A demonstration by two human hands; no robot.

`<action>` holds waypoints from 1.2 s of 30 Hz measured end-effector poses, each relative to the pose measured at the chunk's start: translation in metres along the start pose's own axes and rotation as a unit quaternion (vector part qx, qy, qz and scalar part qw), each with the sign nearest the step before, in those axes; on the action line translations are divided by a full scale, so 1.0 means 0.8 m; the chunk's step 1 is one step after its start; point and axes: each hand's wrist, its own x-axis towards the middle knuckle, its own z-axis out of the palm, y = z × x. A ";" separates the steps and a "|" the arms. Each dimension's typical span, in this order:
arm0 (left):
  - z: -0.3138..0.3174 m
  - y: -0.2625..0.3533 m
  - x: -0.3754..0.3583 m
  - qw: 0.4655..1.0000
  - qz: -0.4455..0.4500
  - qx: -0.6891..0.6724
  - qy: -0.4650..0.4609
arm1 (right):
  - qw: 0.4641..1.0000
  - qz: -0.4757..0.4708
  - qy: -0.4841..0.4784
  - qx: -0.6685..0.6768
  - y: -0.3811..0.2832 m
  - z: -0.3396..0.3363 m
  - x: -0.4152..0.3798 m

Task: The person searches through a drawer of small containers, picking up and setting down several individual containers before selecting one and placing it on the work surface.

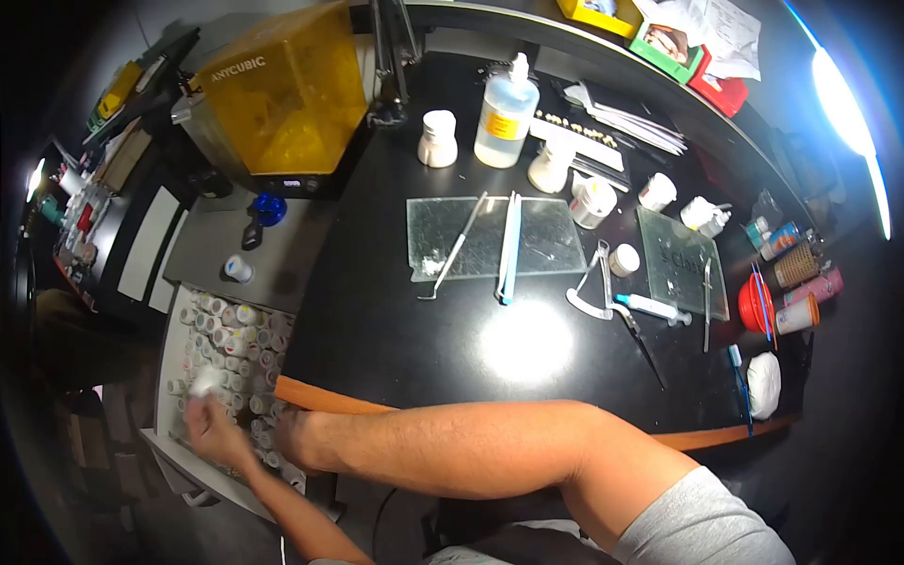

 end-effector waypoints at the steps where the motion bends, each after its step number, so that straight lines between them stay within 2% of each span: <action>1: -0.014 0.015 -0.002 0.998 0.008 -0.001 0.059 | 1.000 -0.014 -0.027 0.001 0.002 -0.005 -0.002; 2: -0.020 -0.005 -0.004 0.997 -0.003 0.083 -0.008 | 0.998 -0.037 -0.055 -0.002 0.007 -0.011 -0.001; 3: -0.009 0.003 -0.010 0.978 -0.059 0.117 -0.160 | 0.995 -0.065 -0.078 -0.007 0.006 -0.016 0.002; 5: -0.007 -0.063 -0.022 0.981 -0.057 0.031 -0.184 | 0.994 -0.084 -0.061 -0.019 0.003 -0.008 0.012; 6: -0.010 -0.062 -0.018 0.996 -0.033 0.054 -0.062 | 0.996 -0.065 -0.048 -0.045 0.006 -0.020 0.009; 7: -0.020 -0.053 -0.007 0.998 0.033 0.062 0.005 | 0.996 -0.043 -0.043 -0.062 0.007 -0.021 -0.001; 9: -0.019 -0.038 -0.023 0.995 -0.021 0.034 -0.091 | 0.996 -0.037 0.074 0.044 0.008 0.008 -0.021; 10: -0.009 -0.045 -0.029 0.963 0.018 -0.015 -0.269 | 0.998 -0.038 -0.013 0.057 0.009 0.000 -0.010; 11: -0.007 -0.045 -0.048 0.962 -0.081 0.040 -0.257 | 0.992 -0.036 -0.095 0.071 0.008 -0.009 0.000; 12: -0.006 -0.039 -0.051 0.961 -0.058 0.095 -0.253 | 0.985 -0.015 -0.139 0.100 0.009 -0.032 -0.002; 13: 0.002 -0.035 -0.051 0.956 -0.033 0.144 -0.252 | 0.986 -0.016 -0.138 0.093 0.012 -0.046 -0.006; 16: 0.021 -0.058 -0.061 0.985 -0.104 -0.024 -0.138 | 0.986 0.001 -0.133 0.098 0.011 -0.054 -0.015; 19: 0.043 -0.064 -0.060 0.979 0.069 0.109 -0.160 | 0.984 0.049 -0.109 0.129 0.004 -0.031 -0.009; 20: 0.050 -0.061 -0.060 0.974 0.058 0.115 -0.186 | 0.983 0.062 -0.102 0.138 0.002 -0.023 -0.006; 22: 0.063 -0.080 -0.048 0.983 -0.122 -0.094 -0.102 | 0.984 0.053 -0.107 0.134 0.006 -0.026 -0.004; 23: 0.068 -0.092 -0.047 0.956 -0.211 -0.194 -0.058 | 0.984 0.031 -0.121 0.125 0.009 -0.032 -0.004; 24: 0.060 -0.053 -0.037 0.930 -0.285 -0.223 -0.070 | 0.984 0.008 -0.135 0.117 0.009 -0.038 -0.006; 27: 0.064 -0.098 -0.044 0.975 -0.137 -0.004 -0.177 | 0.973 0.076 -0.143 0.167 0.004 -0.047 -0.009; 28: 0.058 -0.131 -0.034 0.985 -0.120 0.011 -0.121 | 0.979 0.049 -0.136 0.146 0.005 -0.046 -0.009; 29: 0.058 -0.121 -0.025 0.975 -0.196 -0.064 -0.084 | 0.984 0.024 -0.128 0.124 0.008 -0.044 -0.009; 31: 0.049 -0.097 -0.006 0.916 -0.343 -0.205 -0.005 | 0.987 0.003 -0.119 0.105 0.010 -0.041 -0.009; 33: 0.054 -0.065 -0.022 0.908 -0.316 -0.212 -0.177 | 0.987 0.009 -0.115 0.110 0.009 -0.039 -0.008; 36: 0.067 -0.072 -0.021 0.921 -0.306 -0.191 -0.150 | 0.985 0.015 -0.128 0.116 0.010 -0.045 -0.011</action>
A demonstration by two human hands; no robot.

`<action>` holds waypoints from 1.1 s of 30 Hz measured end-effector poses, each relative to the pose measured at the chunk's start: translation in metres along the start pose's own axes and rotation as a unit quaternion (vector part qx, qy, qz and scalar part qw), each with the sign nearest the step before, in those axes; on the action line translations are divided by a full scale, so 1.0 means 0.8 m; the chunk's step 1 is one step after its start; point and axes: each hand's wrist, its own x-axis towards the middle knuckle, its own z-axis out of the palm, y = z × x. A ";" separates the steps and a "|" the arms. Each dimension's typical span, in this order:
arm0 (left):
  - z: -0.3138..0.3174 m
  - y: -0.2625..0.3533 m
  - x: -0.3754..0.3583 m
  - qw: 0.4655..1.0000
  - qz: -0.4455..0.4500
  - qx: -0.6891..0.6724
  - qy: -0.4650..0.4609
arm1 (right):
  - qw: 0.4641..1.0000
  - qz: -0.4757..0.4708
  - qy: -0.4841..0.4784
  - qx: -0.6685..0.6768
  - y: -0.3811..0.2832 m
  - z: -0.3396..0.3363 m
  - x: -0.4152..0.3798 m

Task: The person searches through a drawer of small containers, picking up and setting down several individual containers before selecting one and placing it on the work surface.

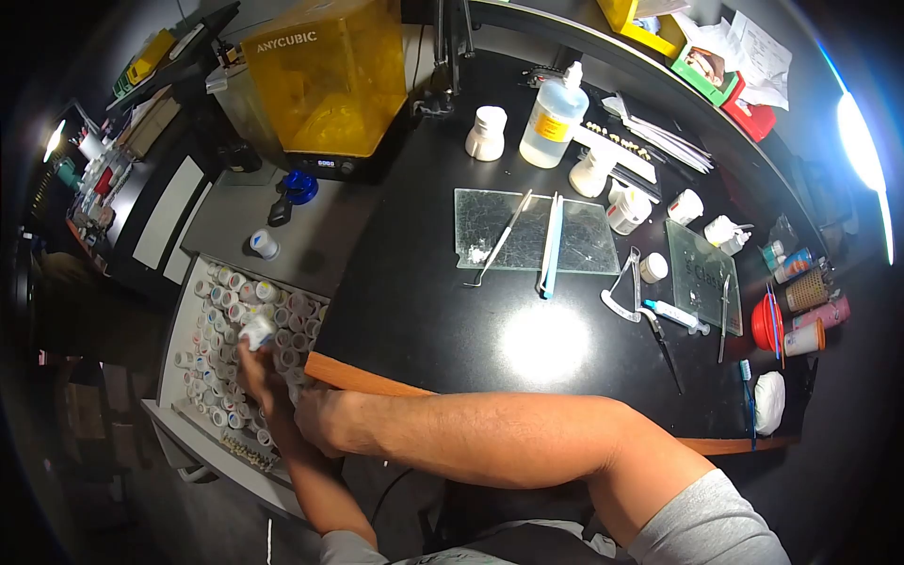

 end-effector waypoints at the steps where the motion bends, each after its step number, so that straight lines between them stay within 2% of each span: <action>1: -0.004 -0.007 0.008 1.000 0.014 0.024 -0.003 | 1.000 -0.001 0.000 -0.002 -0.001 0.000 -0.001; 2: -0.006 -0.015 0.016 0.999 0.029 0.045 -0.004 | 1.000 -0.003 0.001 -0.008 -0.001 -0.001 -0.002; 5: 0.008 -0.003 0.001 0.998 0.048 -0.006 0.037 | 1.000 0.002 0.013 -0.010 0.000 0.007 0.005; 6: -0.002 -0.002 0.008 0.997 0.029 -0.043 0.057 | 1.000 0.008 0.019 -0.006 0.000 0.007 0.004; 9: 0.004 -0.031 0.001 0.990 -0.020 0.109 -0.084 | 0.999 -0.006 0.031 -0.004 0.000 0.006 -0.002; 13: 0.003 -0.047 0.005 0.985 0.039 0.138 0.099 | 0.998 0.004 0.066 0.022 0.004 0.007 -0.002; 17: 0.004 -0.074 0.004 0.955 0.150 0.245 0.068 | 0.998 -0.007 0.056 0.038 0.001 0.004 -0.003; 20: 0.007 -0.092 0.011 0.945 0.143 0.289 0.050 | 0.998 0.000 0.051 0.043 0.001 0.005 -0.002; 23: 0.020 -0.085 0.005 0.923 0.177 0.341 0.004 | 0.998 0.008 0.047 0.046 0.002 0.006 0.000; 33: 0.021 -0.092 0.003 0.929 0.187 0.310 -0.079 | 0.998 0.029 0.040 0.046 0.003 0.005 -0.002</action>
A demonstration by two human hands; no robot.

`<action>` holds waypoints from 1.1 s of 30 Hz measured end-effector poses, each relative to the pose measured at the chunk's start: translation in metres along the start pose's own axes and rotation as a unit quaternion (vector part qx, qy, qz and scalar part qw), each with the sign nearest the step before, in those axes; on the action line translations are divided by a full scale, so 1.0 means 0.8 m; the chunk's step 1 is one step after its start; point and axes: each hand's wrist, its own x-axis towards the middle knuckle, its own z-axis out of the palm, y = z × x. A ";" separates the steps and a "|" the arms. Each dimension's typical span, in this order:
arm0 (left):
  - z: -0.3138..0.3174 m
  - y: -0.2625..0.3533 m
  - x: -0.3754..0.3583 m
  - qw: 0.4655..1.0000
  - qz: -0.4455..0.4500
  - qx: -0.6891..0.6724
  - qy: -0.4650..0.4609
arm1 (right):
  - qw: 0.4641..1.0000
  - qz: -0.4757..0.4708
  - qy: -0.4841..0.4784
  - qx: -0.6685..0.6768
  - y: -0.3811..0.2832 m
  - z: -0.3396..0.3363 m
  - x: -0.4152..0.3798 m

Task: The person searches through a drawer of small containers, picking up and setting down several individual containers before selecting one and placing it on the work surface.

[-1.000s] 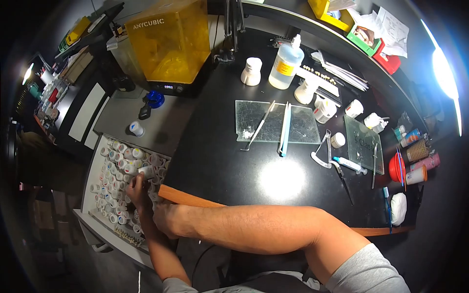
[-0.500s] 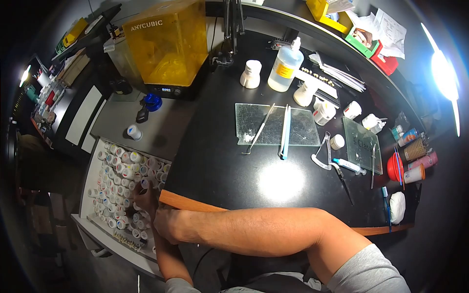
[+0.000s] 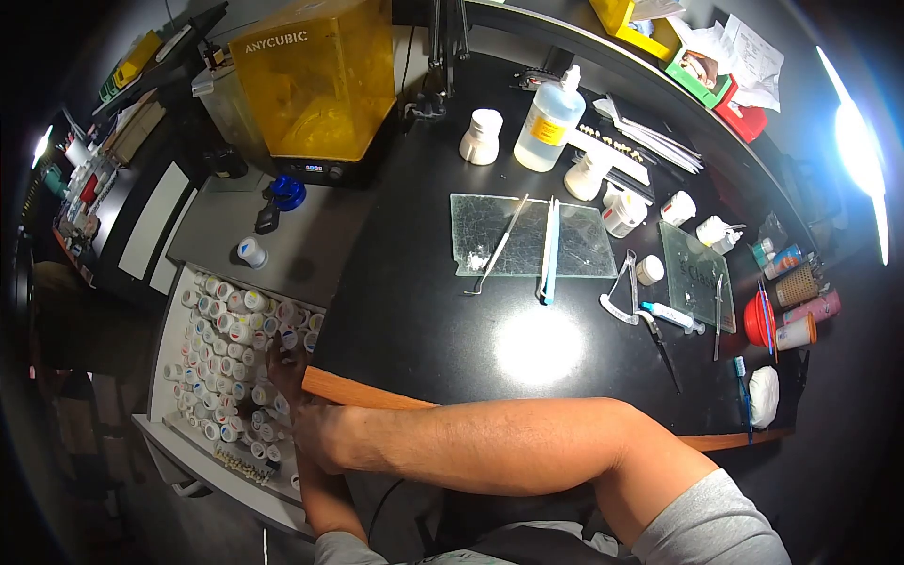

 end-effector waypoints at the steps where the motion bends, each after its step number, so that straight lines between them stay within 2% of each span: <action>1: 0.001 -0.004 -0.001 1.000 0.000 -0.003 -0.001 | 1.000 0.002 -0.001 0.001 0.000 0.000 0.001; 8: -0.002 -0.015 -0.003 1.000 0.002 0.003 -0.011 | 1.000 0.013 -0.013 0.015 -0.005 0.005 0.003; 11: -0.001 -0.018 -0.006 0.999 -0.008 -0.053 -0.002 | 0.999 0.022 -0.026 0.027 -0.007 0.009 0.001; 14: -0.003 -0.010 -0.003 0.999 -0.034 -0.030 -0.019 | 0.998 0.046 -0.036 0.037 -0.008 0.010 0.003; 17: -0.001 -0.008 -0.003 1.000 -0.021 0.004 0.001 | 0.996 0.064 -0.040 0.042 -0.009 0.012 0.003; 19: -0.005 -0.009 -0.003 1.000 -0.018 0.017 0.019 | 0.999 0.040 -0.024 0.022 -0.010 0.006 -0.003; 20: -0.008 -0.011 -0.003 0.999 -0.017 0.024 0.028 | 1.000 0.000 -0.009 0.000 -0.004 0.000 -0.013; 23: -0.026 -0.004 0.003 0.995 -0.029 -0.033 0.089 | 0.995 -0.041 -0.068 -0.062 -0.005 -0.020 -0.009; 24: -0.035 -0.016 0.012 0.996 -0.010 -0.005 0.086 | 0.991 -0.039 -0.106 -0.078 -0.007 -0.022 -0.006; 26: -0.055 -0.048 0.040 0.996 0.028 0.045 0.077 | 0.991 -0.034 -0.106 -0.068 -0.005 -0.018 -0.007; 27: -0.069 -0.036 0.056 0.989 0.081 0.061 0.107 | 0.992 -0.030 -0.107 -0.062 -0.005 -0.015 -0.009; 30: -0.114 -0.066 0.127 0.980 0.059 0.154 0.112 | 0.980 -0.079 -0.124 -0.137 -0.007 -0.022 -0.010; 31: -0.130 -0.113 0.163 0.979 0.036 0.164 0.119 | 0.980 -0.078 -0.119 -0.138 -0.007 -0.022 -0.010; 32: -0.146 -0.120 0.186 0.963 0.064 0.224 0.138 | 0.981 -0.077 -0.114 -0.138 -0.007 -0.020 -0.010; 33: -0.163 -0.125 0.203 0.943 0.072 0.303 0.116 | 0.982 -0.075 -0.109 -0.137 -0.008 -0.018 -0.011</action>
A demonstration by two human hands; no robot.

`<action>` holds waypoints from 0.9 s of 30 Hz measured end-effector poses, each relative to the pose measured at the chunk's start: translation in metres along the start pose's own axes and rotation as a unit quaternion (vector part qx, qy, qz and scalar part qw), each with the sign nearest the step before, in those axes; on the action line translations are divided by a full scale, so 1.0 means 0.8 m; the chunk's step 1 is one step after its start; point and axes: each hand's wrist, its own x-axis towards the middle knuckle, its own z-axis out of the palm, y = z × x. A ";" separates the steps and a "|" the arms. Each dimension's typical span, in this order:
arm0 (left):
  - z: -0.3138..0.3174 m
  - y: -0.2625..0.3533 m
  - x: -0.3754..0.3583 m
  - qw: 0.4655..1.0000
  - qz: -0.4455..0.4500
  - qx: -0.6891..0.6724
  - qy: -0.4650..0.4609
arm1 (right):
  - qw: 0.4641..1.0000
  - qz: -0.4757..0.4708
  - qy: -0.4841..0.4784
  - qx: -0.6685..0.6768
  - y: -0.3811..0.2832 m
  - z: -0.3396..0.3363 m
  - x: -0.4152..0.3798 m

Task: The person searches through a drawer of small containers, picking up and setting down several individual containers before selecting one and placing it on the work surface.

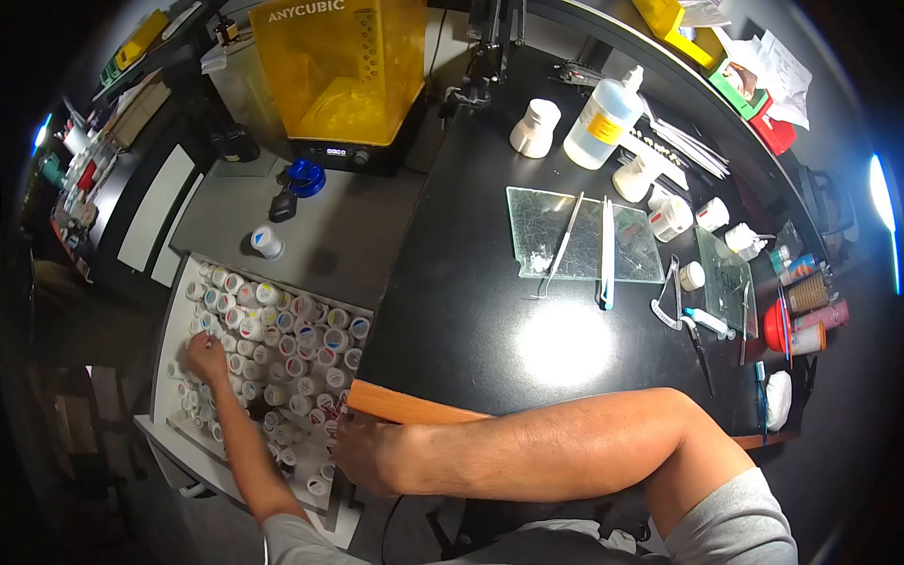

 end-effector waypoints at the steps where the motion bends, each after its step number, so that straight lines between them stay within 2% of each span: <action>1: 0.021 -0.035 0.019 0.998 -0.053 0.017 -0.016 | 1.000 -0.004 -0.005 -0.009 -0.001 -0.001 -0.001; 3: 0.060 -0.094 0.045 0.998 -0.049 0.034 -0.015 | 0.999 -0.009 -0.015 -0.032 0.000 -0.006 -0.002; 5: 0.069 -0.105 0.059 0.997 -0.035 0.057 -0.038 | 0.996 0.032 0.076 -0.025 -0.007 0.011 -0.006; 7: 0.069 -0.087 0.074 0.990 -0.049 0.097 -0.090 | 0.988 0.062 0.139 -0.023 -0.011 0.024 -0.009; 9: 0.041 -0.032 0.082 0.968 -0.093 0.159 -0.170 | 0.982 0.075 0.174 -0.027 -0.012 0.028 -0.010; 13: 0.015 0.040 0.075 0.952 -0.259 0.144 -0.079 | 0.988 0.029 0.142 -0.048 -0.008 0.022 -0.013; 16: 0.031 0.022 0.082 0.948 -0.255 0.161 -0.099 | 0.989 0.030 0.148 -0.010 -0.007 0.023 -0.014; 19: 0.043 -0.004 0.083 0.956 -0.243 0.118 -0.115 | 0.991 0.025 0.129 0.027 -0.004 0.018 -0.015; 22: 0.055 -0.043 0.081 0.975 -0.166 0.134 -0.060 | 0.995 0.032 0.095 0.020 -0.006 0.011 -0.013; 25: 0.058 -0.074 0.095 0.978 -0.162 0.133 -0.021 | 0.998 0.031 0.061 -0.007 -0.005 0.004 -0.015; 27: 0.049 -0.095 0.113 0.973 -0.209 0.066 -0.070 | 0.996 0.044 0.064 -0.033 -0.008 0.002 -0.017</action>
